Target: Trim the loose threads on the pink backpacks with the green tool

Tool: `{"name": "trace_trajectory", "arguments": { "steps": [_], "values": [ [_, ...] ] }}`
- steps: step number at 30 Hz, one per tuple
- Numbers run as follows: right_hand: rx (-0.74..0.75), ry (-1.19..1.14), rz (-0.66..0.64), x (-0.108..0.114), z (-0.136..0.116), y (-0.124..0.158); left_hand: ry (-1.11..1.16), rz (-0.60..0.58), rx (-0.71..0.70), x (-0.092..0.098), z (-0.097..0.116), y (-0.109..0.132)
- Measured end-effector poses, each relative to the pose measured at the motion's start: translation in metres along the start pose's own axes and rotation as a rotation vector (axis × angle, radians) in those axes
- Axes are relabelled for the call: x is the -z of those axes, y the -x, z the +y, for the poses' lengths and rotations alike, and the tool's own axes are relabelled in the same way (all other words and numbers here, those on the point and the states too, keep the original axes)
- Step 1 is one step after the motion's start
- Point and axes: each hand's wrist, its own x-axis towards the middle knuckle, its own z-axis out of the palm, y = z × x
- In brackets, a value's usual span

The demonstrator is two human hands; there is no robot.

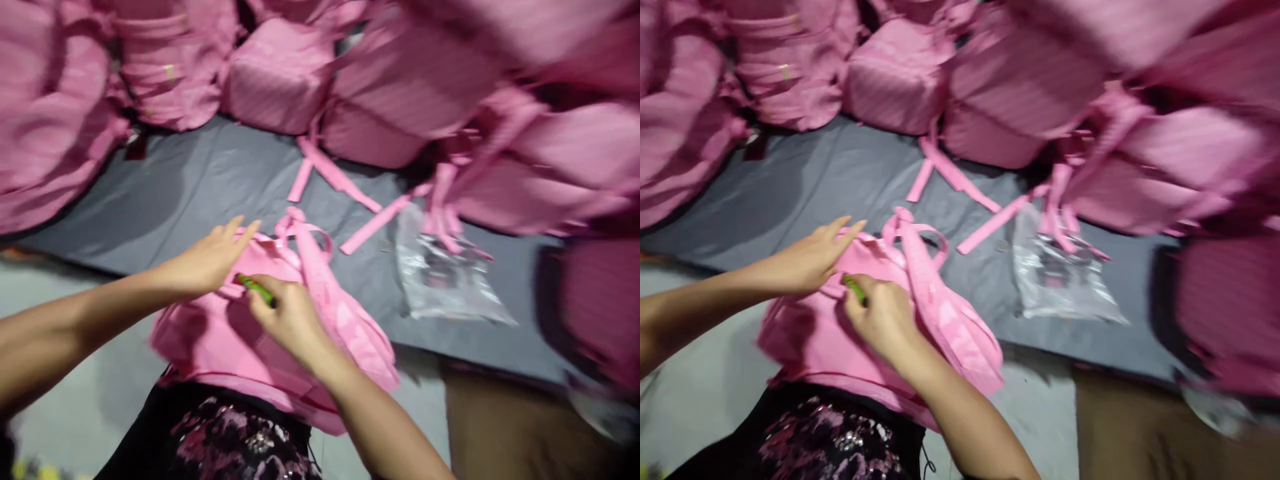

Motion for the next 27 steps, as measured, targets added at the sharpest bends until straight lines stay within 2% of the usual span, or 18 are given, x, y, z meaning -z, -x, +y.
{"name": "trace_trajectory", "arguments": {
  "steps": [3, 6, 8, 9, 11, 13, 14, 15, 17, 19, 21, 27],
  "values": [
    [0.039, -0.05, -0.016, -0.001, -0.003, -0.007, -0.055, 0.142, -0.067, -0.02, -0.02, -0.003],
    [0.052, -0.133, 0.044, 0.025, 0.008, 0.001, -0.122, 0.247, -0.124, -0.037, -0.038, -0.018],
    [0.066, -0.159, 0.223, 0.055, 0.026, 0.029, -0.164, 0.281, -0.159, -0.042, -0.043, -0.021],
    [0.058, -0.139, 0.353, 0.072, 0.04, 0.048, -0.176, 0.291, -0.165, -0.043, -0.044, -0.021],
    [-0.02, 0.052, 0.69, 0.107, 0.078, 0.09, -0.182, 0.305, -0.161, -0.044, -0.045, -0.019],
    [-0.234, 0.336, 0.983, 0.14, 0.126, 0.13, -0.173, 0.298, -0.16, -0.045, -0.046, -0.02],
    [-0.446, 0.519, 1.015, 0.153, 0.15, 0.145, -0.167, 0.297, -0.161, -0.046, -0.047, -0.021],
    [-0.66, 0.677, 0.929, 0.164, 0.174, 0.157, -0.161, 0.302, -0.163, -0.047, -0.047, -0.022],
    [-0.808, 0.74, 0.821, 0.179, 0.214, 0.168, -0.154, 0.332, -0.163, -0.049, -0.048, -0.024],
    [-0.83, 0.726, 0.708, 0.19, 0.244, 0.162, -0.153, 0.363, -0.159, -0.051, -0.046, -0.024],
    [-0.82, 0.721, 0.621, 0.199, 0.264, 0.143, -0.151, 0.368, -0.146, -0.051, -0.041, -0.021],
    [-0.79, 0.73, 0.519, 0.23, 0.291, 0.079, -0.137, 0.342, -0.088, -0.05, -0.024, -0.017]
  ]
}}
